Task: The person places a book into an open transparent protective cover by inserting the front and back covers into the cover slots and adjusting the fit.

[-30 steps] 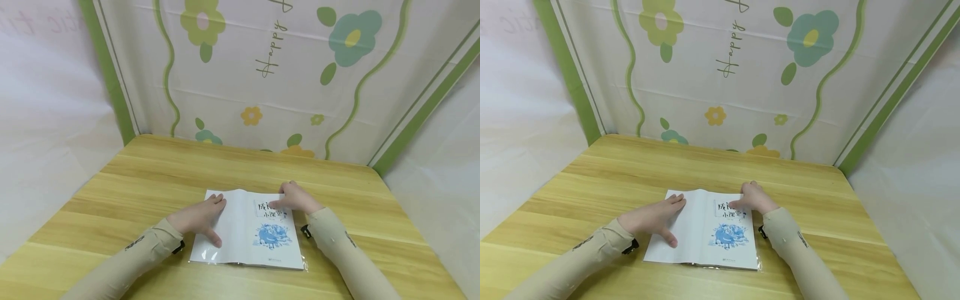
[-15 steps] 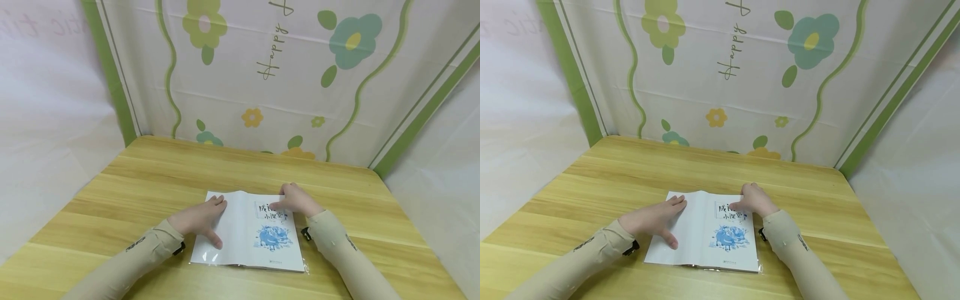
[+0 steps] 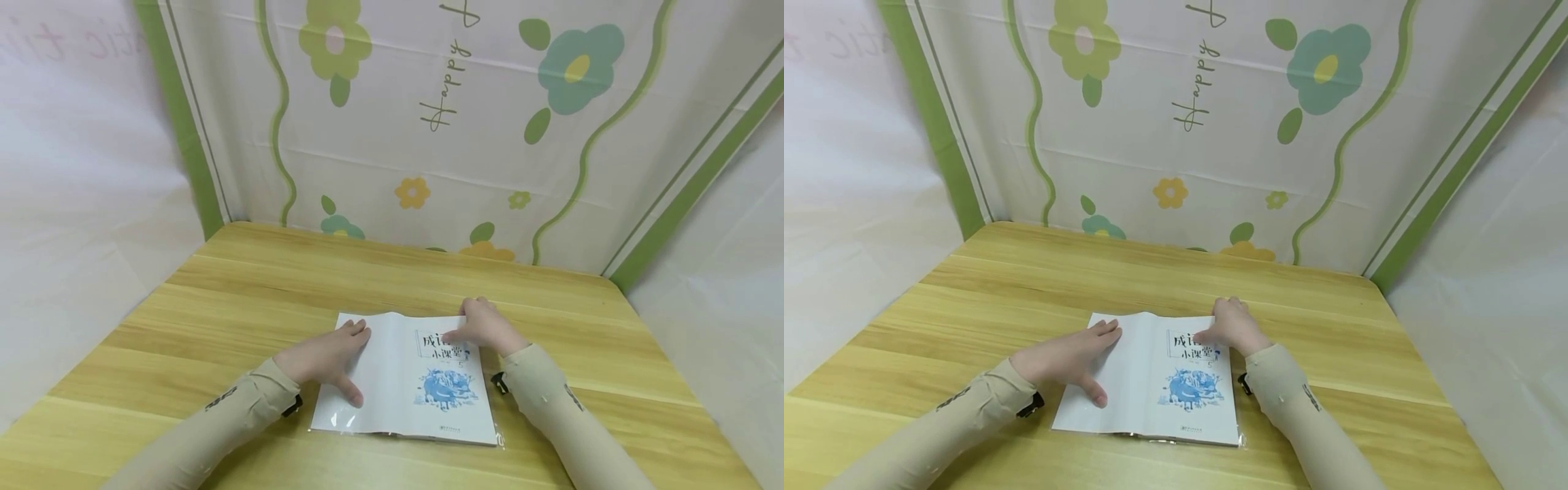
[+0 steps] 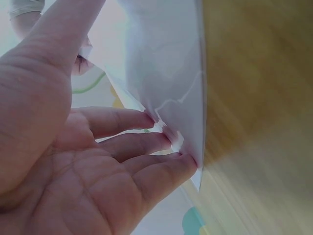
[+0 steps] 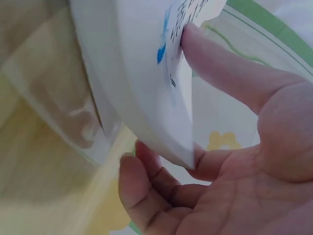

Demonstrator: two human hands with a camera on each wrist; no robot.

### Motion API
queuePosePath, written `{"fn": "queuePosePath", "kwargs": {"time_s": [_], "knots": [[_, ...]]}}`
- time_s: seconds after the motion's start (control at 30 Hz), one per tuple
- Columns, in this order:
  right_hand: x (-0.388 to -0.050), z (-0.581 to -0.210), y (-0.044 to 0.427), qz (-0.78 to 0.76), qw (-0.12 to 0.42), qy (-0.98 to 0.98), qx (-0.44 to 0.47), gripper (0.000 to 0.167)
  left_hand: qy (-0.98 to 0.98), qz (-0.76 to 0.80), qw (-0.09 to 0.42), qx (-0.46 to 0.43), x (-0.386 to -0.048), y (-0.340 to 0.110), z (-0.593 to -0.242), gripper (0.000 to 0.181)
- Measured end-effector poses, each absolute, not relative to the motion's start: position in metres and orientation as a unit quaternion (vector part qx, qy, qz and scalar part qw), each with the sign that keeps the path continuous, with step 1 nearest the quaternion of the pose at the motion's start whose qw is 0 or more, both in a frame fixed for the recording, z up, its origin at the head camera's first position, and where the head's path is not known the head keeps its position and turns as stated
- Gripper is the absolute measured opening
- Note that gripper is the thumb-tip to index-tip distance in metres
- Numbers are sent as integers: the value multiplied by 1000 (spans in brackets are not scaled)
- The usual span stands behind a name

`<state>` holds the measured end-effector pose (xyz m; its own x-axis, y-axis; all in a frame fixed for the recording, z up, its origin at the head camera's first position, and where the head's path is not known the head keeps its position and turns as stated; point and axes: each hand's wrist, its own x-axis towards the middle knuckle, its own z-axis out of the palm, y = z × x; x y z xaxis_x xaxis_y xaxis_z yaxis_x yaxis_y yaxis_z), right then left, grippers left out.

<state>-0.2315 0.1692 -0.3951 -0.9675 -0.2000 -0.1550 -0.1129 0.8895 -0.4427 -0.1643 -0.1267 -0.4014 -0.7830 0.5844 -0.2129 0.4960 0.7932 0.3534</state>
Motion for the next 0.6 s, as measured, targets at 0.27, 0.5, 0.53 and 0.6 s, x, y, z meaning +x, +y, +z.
{"fn": "queuePosePath", "kwargs": {"time_s": [0.27,0.5,0.53,0.6], "knots": [[-231,-393,173,-284,111,950,-73,45,933,147,159,289,-164,-127,-401,120],[-231,-387,177,-288,116,948,-68,46,931,151,154,296,-165,-128,-401,119],[-230,-387,177,-286,115,949,-65,46,930,152,155,296,-165,-128,-401,119],[-230,-385,178,-281,112,951,-63,45,930,155,156,295,-165,-128,-401,119]]}}
